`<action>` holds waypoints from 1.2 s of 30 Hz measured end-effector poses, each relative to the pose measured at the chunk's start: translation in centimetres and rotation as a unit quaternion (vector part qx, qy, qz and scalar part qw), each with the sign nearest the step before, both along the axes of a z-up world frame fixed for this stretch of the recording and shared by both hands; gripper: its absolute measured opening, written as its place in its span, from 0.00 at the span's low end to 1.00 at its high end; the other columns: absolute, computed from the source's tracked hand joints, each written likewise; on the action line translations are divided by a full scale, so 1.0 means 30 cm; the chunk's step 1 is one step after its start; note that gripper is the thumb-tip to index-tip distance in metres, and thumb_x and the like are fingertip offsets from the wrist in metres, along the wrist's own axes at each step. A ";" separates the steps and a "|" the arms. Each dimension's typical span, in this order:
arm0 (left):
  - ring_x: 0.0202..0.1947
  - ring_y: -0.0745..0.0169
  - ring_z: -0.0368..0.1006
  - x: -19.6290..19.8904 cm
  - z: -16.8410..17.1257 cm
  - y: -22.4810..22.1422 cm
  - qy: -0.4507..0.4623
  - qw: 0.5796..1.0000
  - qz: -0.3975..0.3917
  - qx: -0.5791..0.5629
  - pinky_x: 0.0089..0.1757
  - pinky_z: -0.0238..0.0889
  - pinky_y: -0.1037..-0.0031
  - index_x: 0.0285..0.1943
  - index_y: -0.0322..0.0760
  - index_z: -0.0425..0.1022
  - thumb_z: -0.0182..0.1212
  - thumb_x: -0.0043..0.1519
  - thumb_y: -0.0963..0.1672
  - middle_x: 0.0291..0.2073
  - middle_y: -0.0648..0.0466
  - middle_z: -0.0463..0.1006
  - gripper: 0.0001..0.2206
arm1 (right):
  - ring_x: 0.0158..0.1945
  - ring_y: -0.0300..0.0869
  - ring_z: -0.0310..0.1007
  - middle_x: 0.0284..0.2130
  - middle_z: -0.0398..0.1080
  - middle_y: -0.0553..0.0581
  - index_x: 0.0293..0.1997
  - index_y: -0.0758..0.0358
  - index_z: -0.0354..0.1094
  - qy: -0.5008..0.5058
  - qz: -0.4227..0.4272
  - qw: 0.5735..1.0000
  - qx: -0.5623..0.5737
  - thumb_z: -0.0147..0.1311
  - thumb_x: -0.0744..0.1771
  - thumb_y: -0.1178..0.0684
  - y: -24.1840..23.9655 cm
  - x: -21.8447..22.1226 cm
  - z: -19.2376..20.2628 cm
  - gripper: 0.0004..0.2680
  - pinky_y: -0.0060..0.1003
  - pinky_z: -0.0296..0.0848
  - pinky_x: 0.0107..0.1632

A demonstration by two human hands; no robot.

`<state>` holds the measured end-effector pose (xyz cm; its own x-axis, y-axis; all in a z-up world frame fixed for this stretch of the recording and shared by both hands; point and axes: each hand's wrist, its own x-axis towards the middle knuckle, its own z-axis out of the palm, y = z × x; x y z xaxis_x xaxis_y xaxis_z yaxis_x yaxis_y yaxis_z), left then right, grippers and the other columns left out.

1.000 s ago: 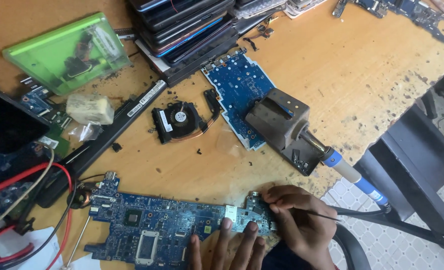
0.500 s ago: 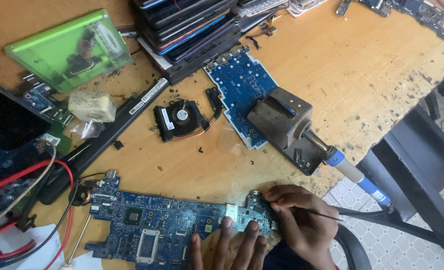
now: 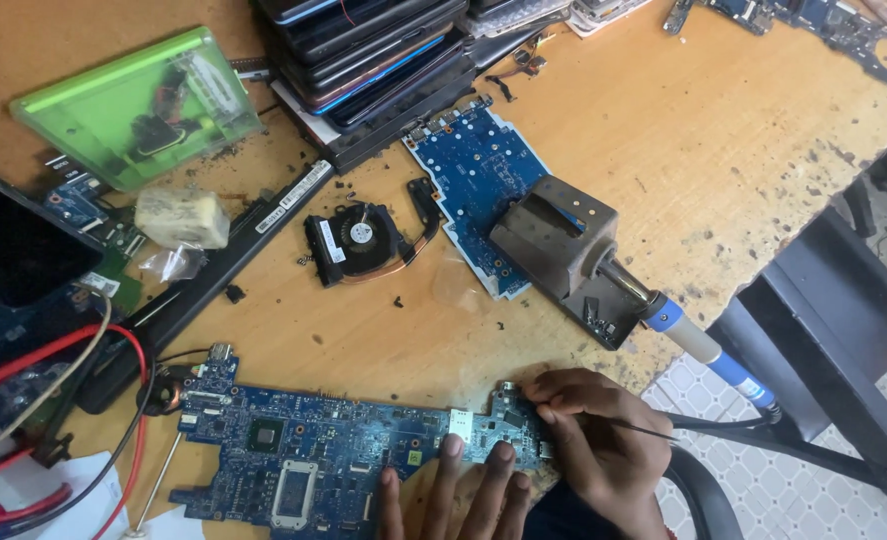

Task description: Soldering and inspecting components on a laptop motherboard using a soldering iron and a probe.

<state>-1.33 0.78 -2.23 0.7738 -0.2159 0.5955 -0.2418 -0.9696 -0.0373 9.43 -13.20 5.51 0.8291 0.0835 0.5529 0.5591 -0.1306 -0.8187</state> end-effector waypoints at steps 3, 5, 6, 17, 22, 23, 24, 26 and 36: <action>0.71 0.48 0.64 0.012 0.012 0.004 -0.022 1.000 -0.001 -0.002 0.67 0.45 0.34 0.79 0.53 0.49 0.45 0.75 0.61 0.75 0.65 0.61 0.29 | 0.39 0.50 0.83 0.33 0.76 0.68 0.36 0.71 0.67 0.013 -0.002 1.000 0.012 0.56 0.65 0.63 -0.005 -0.008 -0.012 0.02 0.40 0.86 0.47; 0.71 0.48 0.64 0.010 0.021 0.004 -0.017 1.000 -0.003 -0.005 0.67 0.45 0.35 0.78 0.54 0.52 0.46 0.74 0.61 0.74 0.65 0.62 0.28 | 0.38 0.49 0.83 0.32 0.76 0.67 0.35 0.70 0.68 0.005 -0.023 1.000 -0.003 0.57 0.65 0.63 0.000 -0.004 -0.013 0.02 0.38 0.85 0.46; 0.71 0.48 0.64 0.008 0.026 0.005 -0.010 1.000 -0.005 -0.007 0.67 0.45 0.35 0.76 0.55 0.54 0.46 0.74 0.60 0.74 0.65 0.62 0.26 | 0.37 0.49 0.83 0.32 0.76 0.65 0.34 0.69 0.68 -0.003 -0.045 0.999 -0.018 0.57 0.65 0.63 0.002 -0.004 -0.015 0.02 0.36 0.84 0.45; 0.70 0.48 0.64 0.013 -0.005 -0.003 -0.027 0.999 -0.007 -0.016 0.67 0.43 0.33 0.77 0.55 0.53 0.47 0.74 0.60 0.73 0.65 0.64 0.26 | 0.38 0.47 0.83 0.33 0.77 0.64 0.35 0.67 0.68 -0.012 -0.037 0.998 -0.057 0.56 0.66 0.61 -0.001 0.000 0.009 0.02 0.36 0.84 0.45; 0.71 0.47 0.63 0.015 -0.002 -0.006 -0.030 0.999 -0.008 -0.017 0.67 0.43 0.34 0.77 0.56 0.55 0.45 0.75 0.60 0.73 0.65 0.64 0.25 | 0.37 0.48 0.83 0.33 0.77 0.65 0.35 0.68 0.68 -0.015 -0.021 0.999 -0.043 0.55 0.66 0.61 -0.001 0.004 0.009 0.02 0.36 0.84 0.45; 0.71 0.48 0.63 0.016 -0.005 -0.009 -0.033 0.999 -0.002 -0.018 0.67 0.43 0.34 0.78 0.55 0.53 0.43 0.75 0.60 0.73 0.65 0.63 0.25 | 0.38 0.48 0.83 0.33 0.77 0.65 0.36 0.68 0.68 -0.013 -0.024 0.999 -0.043 0.55 0.66 0.62 -0.001 0.002 0.007 0.01 0.37 0.84 0.46; 0.72 0.48 0.63 0.016 -0.008 -0.011 -0.037 0.999 0.003 -0.019 0.68 0.43 0.35 0.79 0.55 0.51 0.41 0.76 0.59 0.74 0.66 0.63 0.26 | 0.38 0.48 0.82 0.34 0.76 0.65 0.36 0.68 0.68 -0.012 -0.027 0.999 -0.042 0.55 0.66 0.62 0.000 0.001 0.004 0.01 0.37 0.84 0.46; 0.72 0.48 0.62 0.014 0.012 0.002 -0.030 1.000 -0.003 -0.008 0.67 0.44 0.35 0.79 0.54 0.51 0.43 0.76 0.60 0.74 0.65 0.63 0.26 | 0.39 0.48 0.82 0.34 0.76 0.65 0.36 0.68 0.68 -0.005 -0.020 0.999 -0.035 0.55 0.66 0.62 0.000 0.000 0.005 0.01 0.37 0.84 0.46; 0.71 0.47 0.62 0.005 0.051 0.019 0.006 1.000 -0.025 0.009 0.67 0.44 0.34 0.78 0.53 0.53 0.47 0.74 0.60 0.74 0.63 0.63 0.28 | 0.38 0.47 0.83 0.34 0.77 0.65 0.35 0.67 0.69 -0.006 -0.013 0.999 -0.038 0.56 0.66 0.62 0.001 0.006 0.022 0.01 0.36 0.84 0.46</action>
